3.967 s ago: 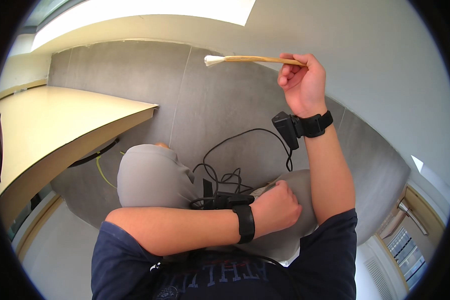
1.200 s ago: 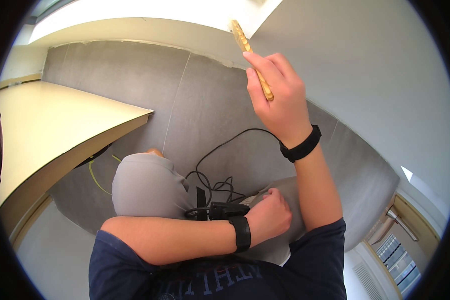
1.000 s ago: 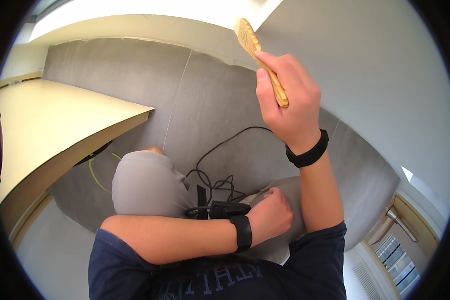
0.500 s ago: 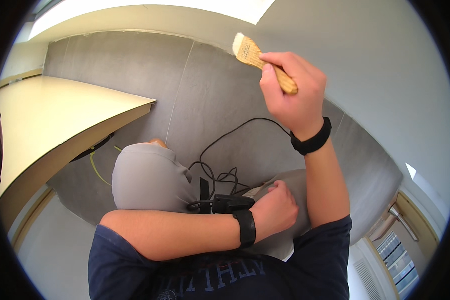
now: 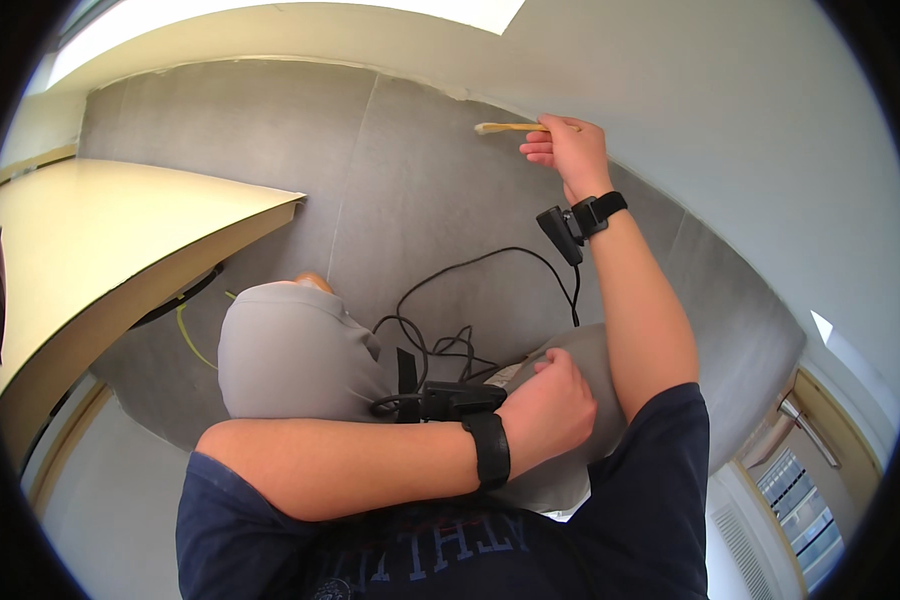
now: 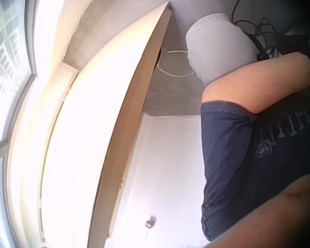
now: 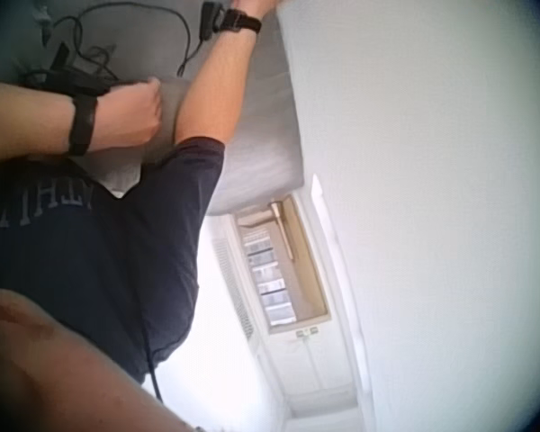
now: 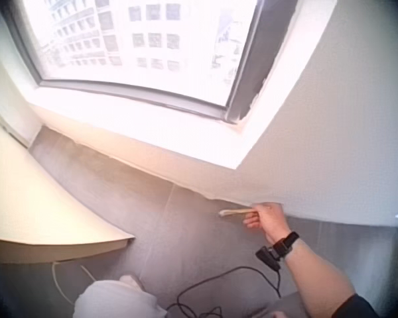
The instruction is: Clean a white wall surface and window ledge using a dry brush.
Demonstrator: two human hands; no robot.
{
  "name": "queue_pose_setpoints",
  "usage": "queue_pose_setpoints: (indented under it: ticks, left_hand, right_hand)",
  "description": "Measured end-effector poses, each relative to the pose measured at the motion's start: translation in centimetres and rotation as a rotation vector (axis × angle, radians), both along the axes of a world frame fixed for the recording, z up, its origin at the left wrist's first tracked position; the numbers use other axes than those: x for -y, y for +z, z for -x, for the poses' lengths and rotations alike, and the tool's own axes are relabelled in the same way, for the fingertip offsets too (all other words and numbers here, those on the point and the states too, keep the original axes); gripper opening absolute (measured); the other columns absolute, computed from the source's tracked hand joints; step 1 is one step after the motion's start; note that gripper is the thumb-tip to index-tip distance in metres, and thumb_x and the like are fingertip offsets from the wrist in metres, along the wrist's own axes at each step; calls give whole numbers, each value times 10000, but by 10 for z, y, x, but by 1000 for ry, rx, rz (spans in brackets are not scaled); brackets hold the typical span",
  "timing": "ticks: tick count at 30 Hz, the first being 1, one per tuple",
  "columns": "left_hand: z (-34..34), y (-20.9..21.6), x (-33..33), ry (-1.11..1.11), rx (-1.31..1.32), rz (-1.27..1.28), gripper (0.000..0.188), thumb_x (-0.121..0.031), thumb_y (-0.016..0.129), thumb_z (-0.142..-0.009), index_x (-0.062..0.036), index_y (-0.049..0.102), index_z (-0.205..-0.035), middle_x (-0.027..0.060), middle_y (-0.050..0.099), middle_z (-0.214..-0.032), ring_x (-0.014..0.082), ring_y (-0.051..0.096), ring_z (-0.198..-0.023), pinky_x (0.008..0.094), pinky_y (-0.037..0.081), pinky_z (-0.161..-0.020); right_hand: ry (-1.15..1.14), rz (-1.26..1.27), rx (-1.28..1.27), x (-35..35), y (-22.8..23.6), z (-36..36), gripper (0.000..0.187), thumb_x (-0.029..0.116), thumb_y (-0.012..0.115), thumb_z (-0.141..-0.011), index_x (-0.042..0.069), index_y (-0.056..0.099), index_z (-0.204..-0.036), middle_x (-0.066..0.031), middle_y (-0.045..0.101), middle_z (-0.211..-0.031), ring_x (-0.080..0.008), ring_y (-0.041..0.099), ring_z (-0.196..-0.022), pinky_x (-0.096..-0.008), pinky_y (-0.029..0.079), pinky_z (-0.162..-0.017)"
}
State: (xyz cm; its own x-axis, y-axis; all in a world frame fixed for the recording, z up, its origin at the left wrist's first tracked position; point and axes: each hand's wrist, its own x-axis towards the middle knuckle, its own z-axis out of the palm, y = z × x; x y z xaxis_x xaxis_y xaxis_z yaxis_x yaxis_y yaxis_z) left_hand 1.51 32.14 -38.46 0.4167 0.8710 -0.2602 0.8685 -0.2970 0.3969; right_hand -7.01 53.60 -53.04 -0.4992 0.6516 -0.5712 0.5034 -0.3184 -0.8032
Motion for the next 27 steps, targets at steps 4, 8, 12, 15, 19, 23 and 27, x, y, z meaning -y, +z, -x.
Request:
queue_pose_setpoints:
  ticks: [4, 8, 12, 15, 19, 23, 27]
  left_hand:
    - [9, 4, -2, -74, -23, 47, 231, -164, 567, -882, -86, 759, -985, 126, 697, -901, 365, 650, -802, 529, 441, -815]
    - [7, 3, 0, -38, -28, 41, 235, -154, 558, -883, -83, 756, -986, 128, 696, -902, 359, 649, -811, 517, 441, -811]
    - [0, -2, 0, -19, -32, 54, 244, -150, 544, -892, -74, 751, -995, 133, 696, -905, 349, 650, -813, 508, 443, -813]
    - [7, 2, 1, 7, -74, 45, 251, -148, 538, -897, -72, 749, -1008, 134, 697, -909, 345, 653, -813, 504, 444, -816]
    - [12, 0, -1, 28, -70, 20, 253, -144, 536, -898, -76, 749, -1016, 131, 698, -910, 342, 655, -811, 501, 443, -819]
    - [16, 0, -2, 0, -38, 65, 244, -151, 547, -890, -82, 754, -1000, 126, 699, -909, 350, 657, -809, 510, 442, -824]
    - [16, 3, -1, 6, -38, 59, 238, -166, 560, -884, -89, 759, -989, 123, 702, -909, 358, 658, -815, 521, 441, -831]
  right_hand:
    - [112, 10, 12, 12, -11, 13, 321, 223, 607, -955, -82, 650, -1046, -142, 682, -830, -197, 700, -695, -275, 574, -623]
    - [165, -71, -3, 20, -25, 31, 355, 227, 589, -942, -120, 660, -935, -162, 684, -773, -222, 700, -614, -304, 579, -568]
    - [80, -143, -29, 20, -47, 49, 348, 217, 577, -948, -116, 672, -913, -154, 686, -754, -219, 698, -605, -308, 579, -571]
    - [35, -189, -65, 31, -46, 61, 347, 221, 572, -957, -103, 683, -905, -145, 682, -733, -216, 693, -593, -306, 575, -564]
    - [19, -190, -48, 36, -44, 61, 372, 257, 597, -962, -106, 676, -977, -151, 680, -762, -207, 695, -619, -296, 573, -572]
    - [88, -228, -11, 35, -30, 57, 395, 304, 594, -970, -78, 696, -961, -122, 666, -722, -184, 663, -559, -279, 523, -501]
    - [289, -270, 72, 33, -10, 50, 395, 326, 589, -973, -48, 713, -956, -96, 652, -695, -163, 633, -528, -264, 480, -476]
